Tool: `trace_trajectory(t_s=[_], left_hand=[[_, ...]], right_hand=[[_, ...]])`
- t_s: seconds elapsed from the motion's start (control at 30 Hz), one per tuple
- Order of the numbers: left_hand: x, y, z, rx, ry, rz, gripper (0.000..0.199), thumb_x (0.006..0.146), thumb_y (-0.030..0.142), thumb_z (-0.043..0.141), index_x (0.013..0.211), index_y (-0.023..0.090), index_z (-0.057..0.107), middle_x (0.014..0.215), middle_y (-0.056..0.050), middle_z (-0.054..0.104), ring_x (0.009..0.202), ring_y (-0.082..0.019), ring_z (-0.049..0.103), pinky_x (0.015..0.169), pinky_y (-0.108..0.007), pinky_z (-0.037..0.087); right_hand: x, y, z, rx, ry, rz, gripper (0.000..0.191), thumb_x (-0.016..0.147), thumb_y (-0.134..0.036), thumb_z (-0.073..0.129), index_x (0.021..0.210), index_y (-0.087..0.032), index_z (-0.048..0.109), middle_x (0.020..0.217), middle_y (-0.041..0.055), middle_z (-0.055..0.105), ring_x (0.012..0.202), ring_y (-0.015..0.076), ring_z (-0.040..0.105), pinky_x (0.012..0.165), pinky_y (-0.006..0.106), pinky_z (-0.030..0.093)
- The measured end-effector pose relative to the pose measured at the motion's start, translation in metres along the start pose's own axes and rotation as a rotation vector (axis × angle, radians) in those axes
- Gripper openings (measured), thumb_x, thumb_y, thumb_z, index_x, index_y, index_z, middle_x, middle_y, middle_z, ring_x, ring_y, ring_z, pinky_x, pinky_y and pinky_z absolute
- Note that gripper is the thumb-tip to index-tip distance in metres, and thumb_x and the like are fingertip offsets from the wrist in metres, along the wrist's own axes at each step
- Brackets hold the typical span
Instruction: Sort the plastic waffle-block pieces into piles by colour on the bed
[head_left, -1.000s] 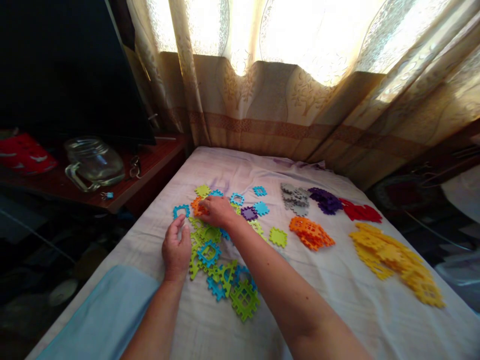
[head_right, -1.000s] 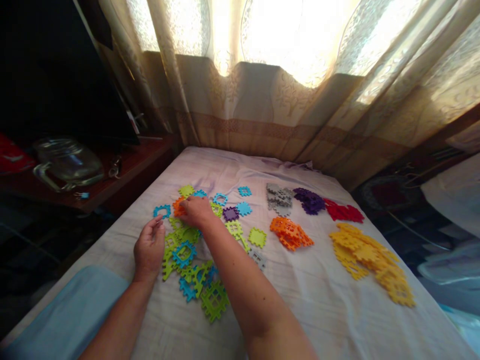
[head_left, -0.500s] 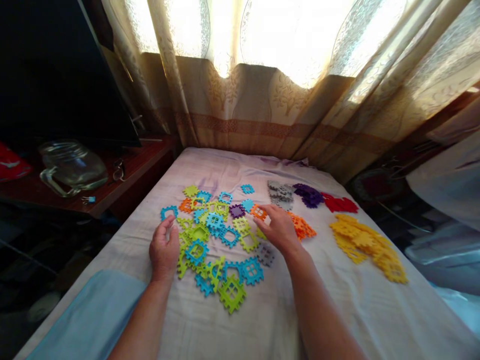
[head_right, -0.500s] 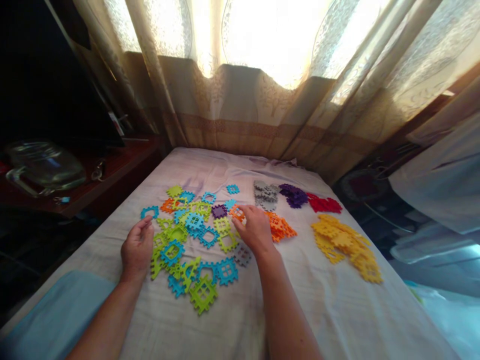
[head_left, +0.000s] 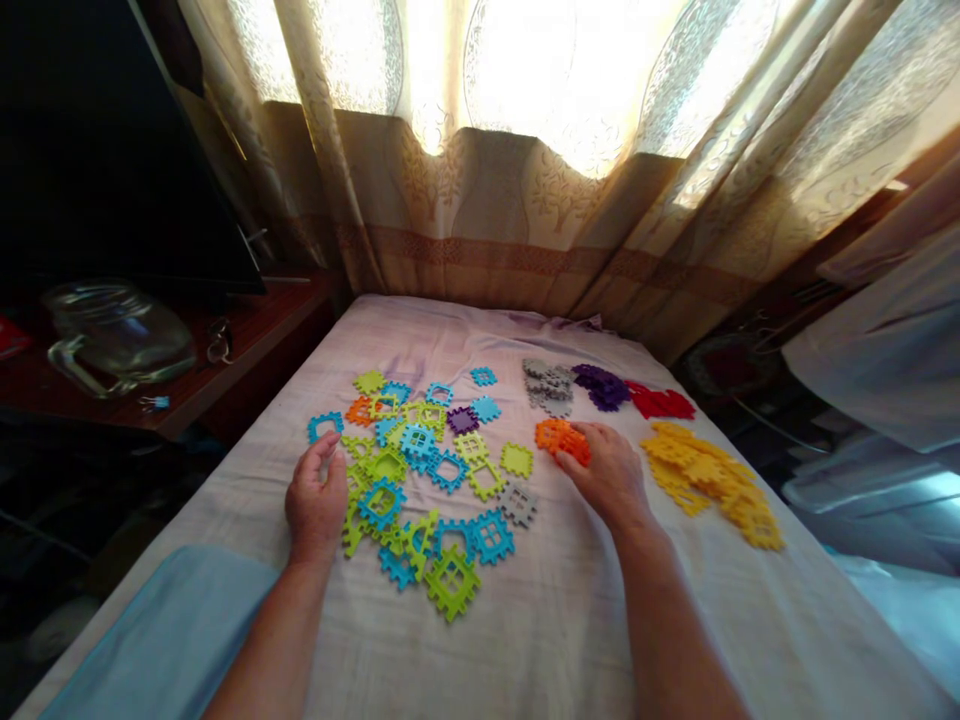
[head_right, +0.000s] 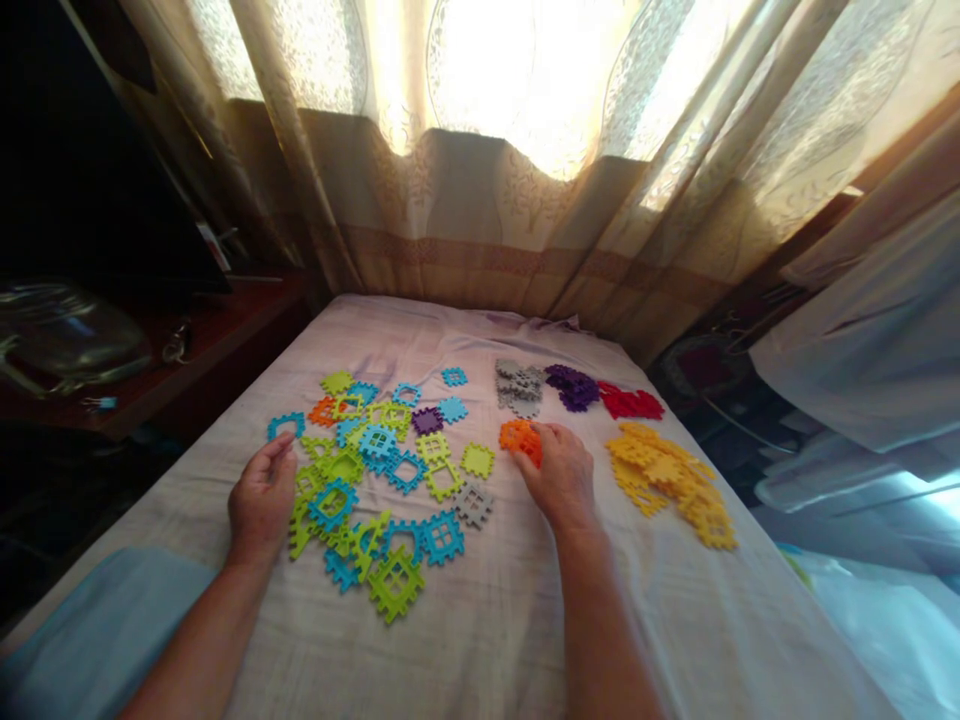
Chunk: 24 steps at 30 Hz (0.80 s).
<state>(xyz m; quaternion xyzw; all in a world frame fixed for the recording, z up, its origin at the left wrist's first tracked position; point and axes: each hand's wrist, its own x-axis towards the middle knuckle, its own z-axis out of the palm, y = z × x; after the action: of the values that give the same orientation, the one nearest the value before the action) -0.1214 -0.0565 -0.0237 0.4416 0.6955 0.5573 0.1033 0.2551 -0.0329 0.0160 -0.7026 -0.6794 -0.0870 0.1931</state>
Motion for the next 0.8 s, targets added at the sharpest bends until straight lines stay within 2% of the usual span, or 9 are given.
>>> trace_trajectory(t_s=[0.07, 0.17, 0.4, 0.53, 0.67, 0.8], left_hand=[[0.0, 0.0, 0.0, 0.0, -0.002, 0.003, 0.035, 0.083, 0.038, 0.052, 0.109, 0.021, 0.068, 0.116, -0.007, 0.072, 0.107, -0.022, 0.067, 0.1, -0.038, 0.05], [0.0, 0.001, 0.0, -0.006, 0.007, 0.002, 0.033, 0.083, 0.037, 0.052, 0.107, 0.021, 0.068, 0.115, -0.007, 0.072, 0.106, -0.021, 0.067, 0.099, -0.037, 0.051], [0.0, 0.004, 0.0, -0.071, 0.044, -0.026, 0.031, 0.083, 0.034, 0.053, 0.107, 0.02, 0.068, 0.113, -0.008, 0.073, 0.104, -0.02, 0.068, 0.097, -0.037, 0.052], [0.001, 0.004, 0.001, -0.115, 0.086, -0.051, 0.032, 0.084, 0.031, 0.053, 0.11, 0.018, 0.066, 0.112, -0.009, 0.073, 0.103, -0.02, 0.069, 0.097, -0.037, 0.053], [0.003, 0.001, 0.002, -0.141, 0.124, -0.089, 0.034, 0.083, 0.033, 0.054, 0.111, 0.017, 0.066, 0.111, -0.01, 0.072, 0.102, -0.02, 0.068, 0.095, -0.037, 0.053], [0.003, 0.001, 0.002, -0.155, 0.135, -0.11, 0.034, 0.083, 0.034, 0.054, 0.111, 0.018, 0.066, 0.111, -0.01, 0.072, 0.102, -0.02, 0.068, 0.098, -0.038, 0.052]], right_hand=[[0.005, -0.016, -0.001, 0.047, 0.018, -0.035, 0.033, 0.084, -0.032, 0.059, 0.113, -0.02, 0.067, 0.114, 0.0118, 0.066, 0.103, 0.0274, 0.058, 0.087, 0.039, 0.043], [0.015, -0.056, 0.002, 0.135, -0.001, -0.158, 0.025, 0.086, -0.026, 0.056, 0.105, -0.02, 0.07, 0.112, 0.0112, 0.068, 0.104, 0.0262, 0.059, 0.092, 0.039, 0.043], [0.051, -0.188, 0.019, 0.236, -0.258, -0.587, 0.026, 0.092, -0.026, 0.052, 0.11, -0.022, 0.07, 0.119, 0.0067, 0.069, 0.109, 0.0224, 0.058, 0.096, 0.035, 0.042], [0.064, -0.25, 0.034, 0.187, -0.321, -0.738, 0.03, 0.094, -0.03, 0.049, 0.116, -0.022, 0.068, 0.123, 0.0059, 0.067, 0.111, 0.0234, 0.055, 0.094, 0.036, 0.041], [0.067, -0.283, 0.053, 0.121, -0.328, -0.749, 0.034, 0.097, -0.034, 0.044, 0.109, -0.015, 0.07, 0.115, 0.012, 0.069, 0.112, 0.0274, 0.053, 0.094, 0.041, 0.038], [0.07, -0.29, 0.063, 0.098, -0.337, -0.707, 0.036, 0.099, -0.031, 0.041, 0.109, -0.011, 0.07, 0.115, 0.0162, 0.068, 0.112, 0.0264, 0.053, 0.097, 0.042, 0.034]])
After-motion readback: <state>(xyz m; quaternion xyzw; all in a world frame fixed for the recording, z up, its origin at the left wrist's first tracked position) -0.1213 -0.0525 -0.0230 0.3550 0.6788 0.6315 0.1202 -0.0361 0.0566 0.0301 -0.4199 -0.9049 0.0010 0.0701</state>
